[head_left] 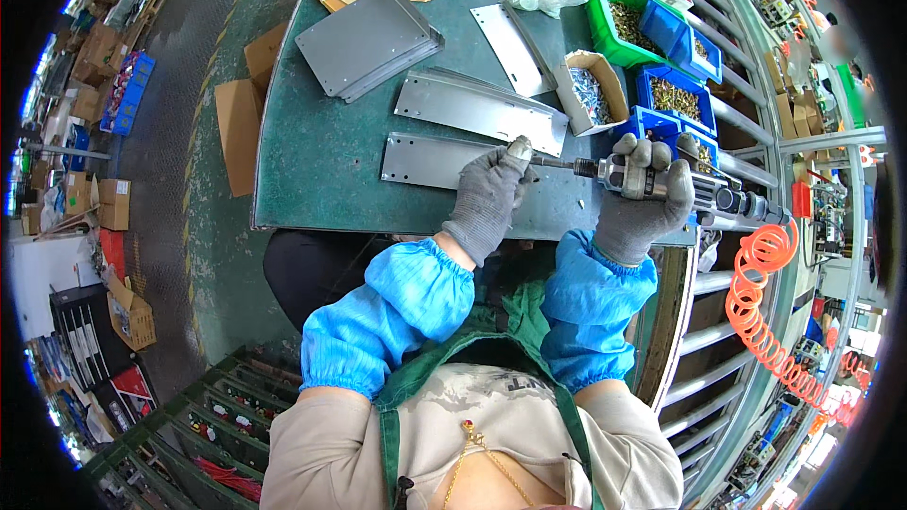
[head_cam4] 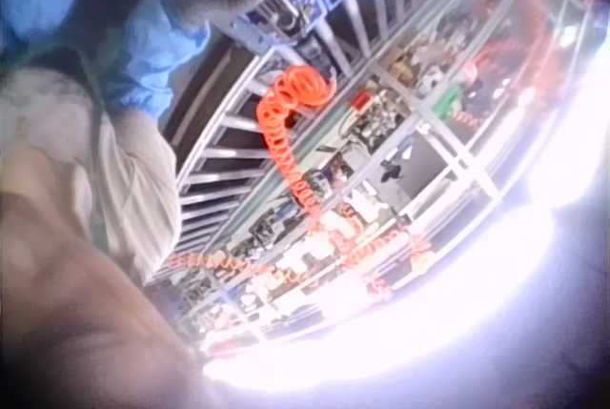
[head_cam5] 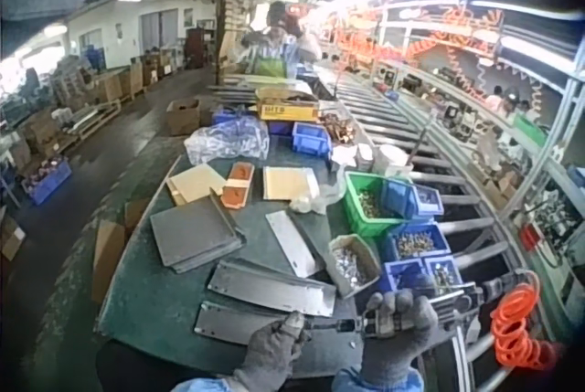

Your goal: Assembling metal plates using a pneumatic screwdriver and screws.

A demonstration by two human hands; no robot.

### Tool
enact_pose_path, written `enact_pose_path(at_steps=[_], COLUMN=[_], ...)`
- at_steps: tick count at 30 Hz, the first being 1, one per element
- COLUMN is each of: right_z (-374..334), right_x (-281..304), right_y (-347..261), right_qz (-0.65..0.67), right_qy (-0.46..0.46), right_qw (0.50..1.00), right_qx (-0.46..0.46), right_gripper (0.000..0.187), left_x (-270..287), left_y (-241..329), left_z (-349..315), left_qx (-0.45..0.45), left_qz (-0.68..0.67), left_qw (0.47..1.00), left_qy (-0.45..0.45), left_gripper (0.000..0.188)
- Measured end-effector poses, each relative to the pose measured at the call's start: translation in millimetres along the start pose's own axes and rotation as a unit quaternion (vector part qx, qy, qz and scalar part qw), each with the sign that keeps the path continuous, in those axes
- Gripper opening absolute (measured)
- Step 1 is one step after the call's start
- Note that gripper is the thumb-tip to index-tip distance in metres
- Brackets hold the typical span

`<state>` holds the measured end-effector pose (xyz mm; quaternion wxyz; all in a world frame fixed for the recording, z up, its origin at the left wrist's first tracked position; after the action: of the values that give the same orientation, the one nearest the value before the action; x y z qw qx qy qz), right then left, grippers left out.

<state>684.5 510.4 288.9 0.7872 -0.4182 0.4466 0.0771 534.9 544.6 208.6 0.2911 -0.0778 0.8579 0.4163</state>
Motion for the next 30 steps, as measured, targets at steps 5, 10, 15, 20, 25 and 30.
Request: enact_pose_path(at_steps=[5, 10, 15, 20, 25, 30], right_z=[26.5, 60.3, 54.2, 65.2, 74.6, 80.3], right_x=[-4.7, -6.9, -20.4, -17.5, -23.1, -30.9], right_y=[11.1, 43.3, 53.4, 64.6, 73.7, 77.9], right_qz=[-0.038, -0.313, -0.257, -0.315, -0.29, -0.342], right_qy=[-0.051, -0.058, -0.023, -0.092, -0.148, -0.173], right_qw=[0.997, 0.946, 0.965, 0.944, 0.944, 0.92], right_qx=[-0.032, 0.062, -0.047, -0.019, -0.048, -0.088], right_gripper=[0.022, 0.032, 0.041, 0.045, 0.025, 0.029], left_x=[3.1, -4.2, -5.8, -4.7, -0.2, -2.0], left_y=[37.5, 59.9, 52.0, 54.7, 51.1, 50.1], left_z=[33.1, 70.7, 76.8, 75.6, 81.5, 80.5], left_qx=[-0.287, -0.269, -0.268, -0.274, -0.27, -0.284], left_qz=[0.356, 0.622, 0.691, 0.692, 0.684, 0.69], left_qw=[0.889, 0.735, 0.671, 0.666, 0.677, 0.666], left_qy=[-0.016, -0.001, -0.021, -0.038, -0.034, -0.026], left_gripper=[0.025, 0.022, 0.026, 0.027, 0.029, 0.031])
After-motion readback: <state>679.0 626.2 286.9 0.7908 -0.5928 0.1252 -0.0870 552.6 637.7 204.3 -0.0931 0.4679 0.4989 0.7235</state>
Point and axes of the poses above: each hand's wrist, its own z-axis towards the middle knuckle, its own x-axis out of the back of the hand, y = z × x, the point moved 2 cm from there along z, towards the middle knuckle, and after that the axes turned 2 degrees about -z, right-handed, at the moved point
